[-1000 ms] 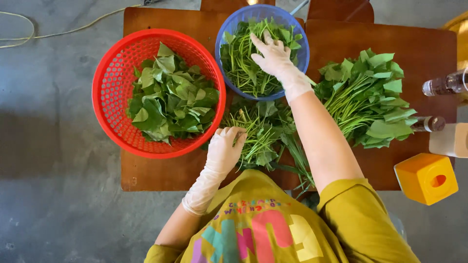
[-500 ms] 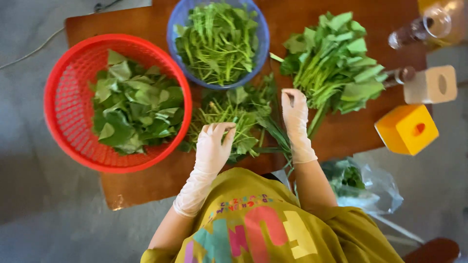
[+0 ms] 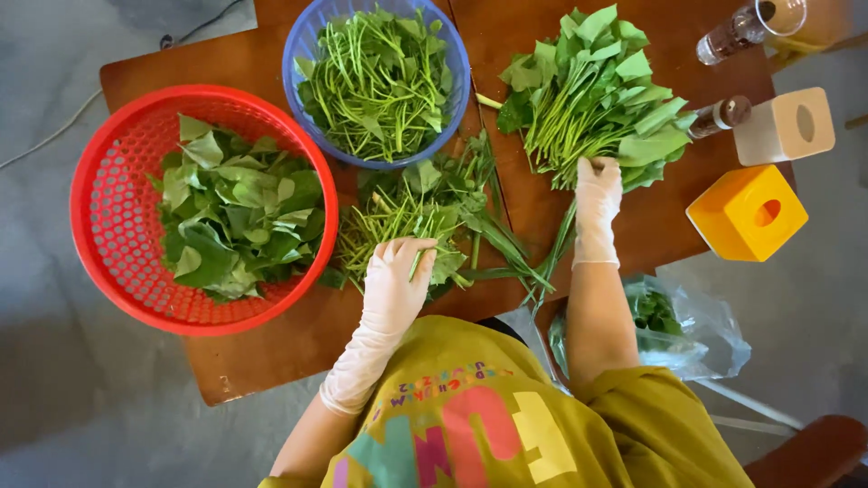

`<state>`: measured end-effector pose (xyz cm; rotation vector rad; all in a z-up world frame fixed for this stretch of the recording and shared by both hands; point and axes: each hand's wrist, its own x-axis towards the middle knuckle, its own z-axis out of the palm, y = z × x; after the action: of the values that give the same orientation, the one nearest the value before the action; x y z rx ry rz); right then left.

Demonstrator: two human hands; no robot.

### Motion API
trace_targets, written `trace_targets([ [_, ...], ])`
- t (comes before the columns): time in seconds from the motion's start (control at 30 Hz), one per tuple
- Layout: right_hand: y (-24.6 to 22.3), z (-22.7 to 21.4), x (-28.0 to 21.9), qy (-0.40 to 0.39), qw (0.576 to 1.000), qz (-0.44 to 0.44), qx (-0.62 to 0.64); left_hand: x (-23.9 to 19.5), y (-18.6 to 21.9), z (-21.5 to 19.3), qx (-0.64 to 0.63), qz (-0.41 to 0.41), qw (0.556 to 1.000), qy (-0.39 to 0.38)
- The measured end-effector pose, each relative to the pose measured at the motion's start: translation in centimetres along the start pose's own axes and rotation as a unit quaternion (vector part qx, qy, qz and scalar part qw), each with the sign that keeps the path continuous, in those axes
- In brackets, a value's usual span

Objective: The person plucks leaves from sweet potato greens, placing the leaves into a red basket and the stems into a blue bowl.

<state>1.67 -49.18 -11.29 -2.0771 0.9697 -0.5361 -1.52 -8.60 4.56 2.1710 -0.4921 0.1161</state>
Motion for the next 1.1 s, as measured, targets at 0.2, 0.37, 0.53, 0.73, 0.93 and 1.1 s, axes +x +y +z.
trace_targets([
  [0.2, -3.2, -2.2, -1.7, -0.019, 0.959, 0.097, 0.266, -0.1, -0.5, -0.4, -0.004, -0.015, 1.000, 0.015],
  [0.37, -12.1, -3.2, -9.6, -0.022, 0.908, 0.100, 0.406, 0.5, -0.1, -0.4, -0.005, -0.011, 1.000, 0.009],
  [0.53, -17.8, -2.3, -17.4, -0.146, 0.901, 0.048, 0.405, 1.3, 0.8, -0.5, -0.037, -0.013, 0.999, -0.004],
  [0.73, -18.8, -1.2, -21.6, -0.335, 0.859, -0.023, 0.386, 1.7, 1.3, -1.0, -0.099, -0.031, 0.995, -0.005],
  [0.93, -20.5, -1.5, -20.5, -0.369, 0.882, -0.172, 0.238, 1.3, 0.7, -1.7, -0.238, -0.118, 0.964, 0.003],
  [1.1, -22.8, -2.8, -19.8, -0.278, 0.885, -0.358, 0.104, 1.2, 0.3, -1.7, -0.393, -0.221, 0.892, -0.024],
])
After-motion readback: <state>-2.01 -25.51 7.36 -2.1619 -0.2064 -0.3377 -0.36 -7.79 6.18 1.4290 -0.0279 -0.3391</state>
